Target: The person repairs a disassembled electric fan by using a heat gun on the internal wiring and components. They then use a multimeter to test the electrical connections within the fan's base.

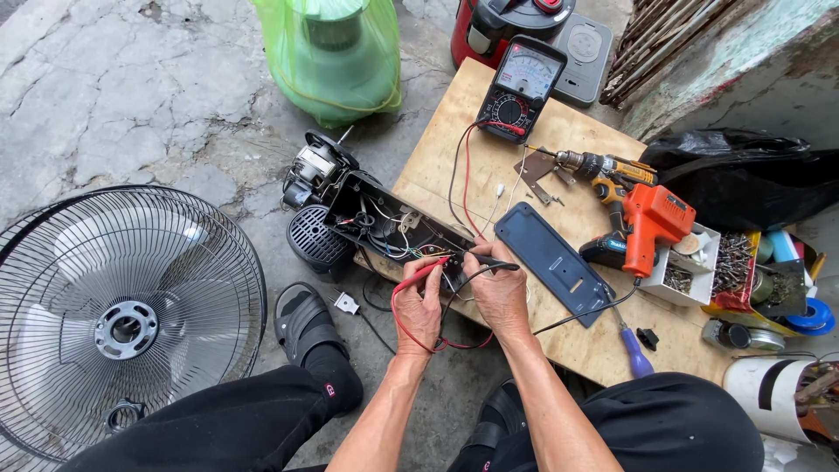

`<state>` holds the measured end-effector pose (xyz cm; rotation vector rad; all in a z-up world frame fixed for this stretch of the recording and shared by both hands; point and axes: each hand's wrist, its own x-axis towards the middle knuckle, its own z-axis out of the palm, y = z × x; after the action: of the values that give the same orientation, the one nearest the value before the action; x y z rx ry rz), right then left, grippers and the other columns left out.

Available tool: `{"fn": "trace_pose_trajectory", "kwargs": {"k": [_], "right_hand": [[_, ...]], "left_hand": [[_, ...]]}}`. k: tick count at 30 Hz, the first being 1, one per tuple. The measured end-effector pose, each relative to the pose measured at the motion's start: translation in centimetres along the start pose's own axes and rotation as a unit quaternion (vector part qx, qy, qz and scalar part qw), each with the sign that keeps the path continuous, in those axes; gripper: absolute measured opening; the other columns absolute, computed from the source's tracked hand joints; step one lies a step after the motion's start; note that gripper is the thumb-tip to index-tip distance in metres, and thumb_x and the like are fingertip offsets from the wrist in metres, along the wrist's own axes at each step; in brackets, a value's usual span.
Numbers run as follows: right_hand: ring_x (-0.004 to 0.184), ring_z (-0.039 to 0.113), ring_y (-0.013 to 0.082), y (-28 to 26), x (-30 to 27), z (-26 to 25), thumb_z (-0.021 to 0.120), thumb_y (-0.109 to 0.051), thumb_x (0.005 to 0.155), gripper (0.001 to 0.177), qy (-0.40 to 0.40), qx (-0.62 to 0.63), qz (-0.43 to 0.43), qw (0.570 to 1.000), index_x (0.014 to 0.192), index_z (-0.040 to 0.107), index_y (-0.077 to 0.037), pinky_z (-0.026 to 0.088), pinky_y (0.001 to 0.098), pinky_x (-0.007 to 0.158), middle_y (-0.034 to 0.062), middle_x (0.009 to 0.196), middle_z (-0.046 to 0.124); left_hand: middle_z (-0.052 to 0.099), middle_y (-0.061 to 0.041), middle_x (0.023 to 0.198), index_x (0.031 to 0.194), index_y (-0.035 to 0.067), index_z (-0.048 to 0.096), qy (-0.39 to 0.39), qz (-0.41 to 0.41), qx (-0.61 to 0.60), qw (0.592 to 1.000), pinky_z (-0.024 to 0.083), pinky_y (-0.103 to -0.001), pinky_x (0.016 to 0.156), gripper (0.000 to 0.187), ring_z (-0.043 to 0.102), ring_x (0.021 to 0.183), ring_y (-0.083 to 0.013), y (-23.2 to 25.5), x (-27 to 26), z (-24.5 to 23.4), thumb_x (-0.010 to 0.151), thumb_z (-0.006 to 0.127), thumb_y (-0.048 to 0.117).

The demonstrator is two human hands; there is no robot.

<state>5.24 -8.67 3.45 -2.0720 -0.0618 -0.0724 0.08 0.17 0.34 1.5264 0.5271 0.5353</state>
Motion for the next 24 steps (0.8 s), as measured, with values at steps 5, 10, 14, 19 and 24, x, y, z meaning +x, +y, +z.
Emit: {"fn": "trace_pose_trajectory", "kwargs": {"k": [5, 10, 14, 19, 24], "right_hand": [[0.094, 0.058, 0.0315, -0.5, 0.2, -0.2, 0.066, -0.009, 0.071, 0.009, -0.004, -0.007, -0.003, 1.000, 0.078, 0.061, -0.005, 0.050, 0.0371, 0.076, 0.0176, 0.086, 0.065], [0.097, 0.058, 0.0292, 0.1, 0.1, 0.1, 0.065, -0.003, 0.072, 0.004, -0.003, 0.021, -0.039, 0.999, 0.075, 0.061, -0.003, 0.050, 0.0358, 0.075, 0.0154, 0.071, 0.065], [0.098, 0.058, 0.0289, 0.3, 0.1, 0.2, 0.065, -0.001, 0.073, 0.006, 0.000, 0.038, -0.050, 0.998, 0.077, 0.060, -0.001, 0.049, 0.0351, 0.077, 0.0157, 0.069, 0.064], [0.099, 0.057, 0.0283, 0.5, 0.1, 0.2, 0.065, -0.003, 0.074, 0.008, -0.005, 0.032, -0.045, 0.998, 0.078, 0.060, 0.000, 0.049, 0.0329, 0.078, 0.0164, 0.071, 0.064], [0.084, 0.063, 0.0247, 0.5, 0.1, 0.1, 0.064, -0.004, 0.074, 0.008, -0.005, 0.048, -0.036, 0.998, 0.080, 0.059, 0.000, 0.051, 0.0303, 0.075, 0.0198, 0.083, 0.064]], "left_hand": [[0.066, -0.010, 0.081, 0.092, 0.013, 0.062, 0.001, 0.001, 0.007, 1.000, 0.052, -0.033, 0.069, 0.011, 0.065, 0.077, -0.0244, 0.0, 0.2, 0.1, 0.082, 0.058, 0.014], [0.065, -0.010, 0.084, 0.092, 0.012, 0.061, 0.006, 0.005, 0.000, 1.000, 0.052, -0.032, 0.069, 0.010, 0.064, 0.078, -0.0240, -0.4, 0.0, 0.0, 0.082, 0.058, 0.012], [0.066, -0.009, 0.083, 0.092, 0.012, 0.061, 0.017, -0.001, -0.019, 1.000, 0.052, -0.032, 0.069, 0.010, 0.064, 0.078, -0.0227, -0.4, -0.2, 0.1, 0.082, 0.059, 0.013], [0.066, -0.009, 0.084, 0.093, 0.013, 0.061, 0.014, -0.002, -0.019, 1.000, 0.052, -0.032, 0.069, 0.010, 0.065, 0.079, -0.0229, -0.1, -0.3, 0.0, 0.083, 0.059, 0.014], [0.066, -0.009, 0.081, 0.093, 0.014, 0.061, 0.011, -0.009, -0.014, 1.000, 0.052, -0.033, 0.068, 0.010, 0.065, 0.078, -0.0239, -0.3, -0.2, 0.0, 0.083, 0.058, 0.016]]}}
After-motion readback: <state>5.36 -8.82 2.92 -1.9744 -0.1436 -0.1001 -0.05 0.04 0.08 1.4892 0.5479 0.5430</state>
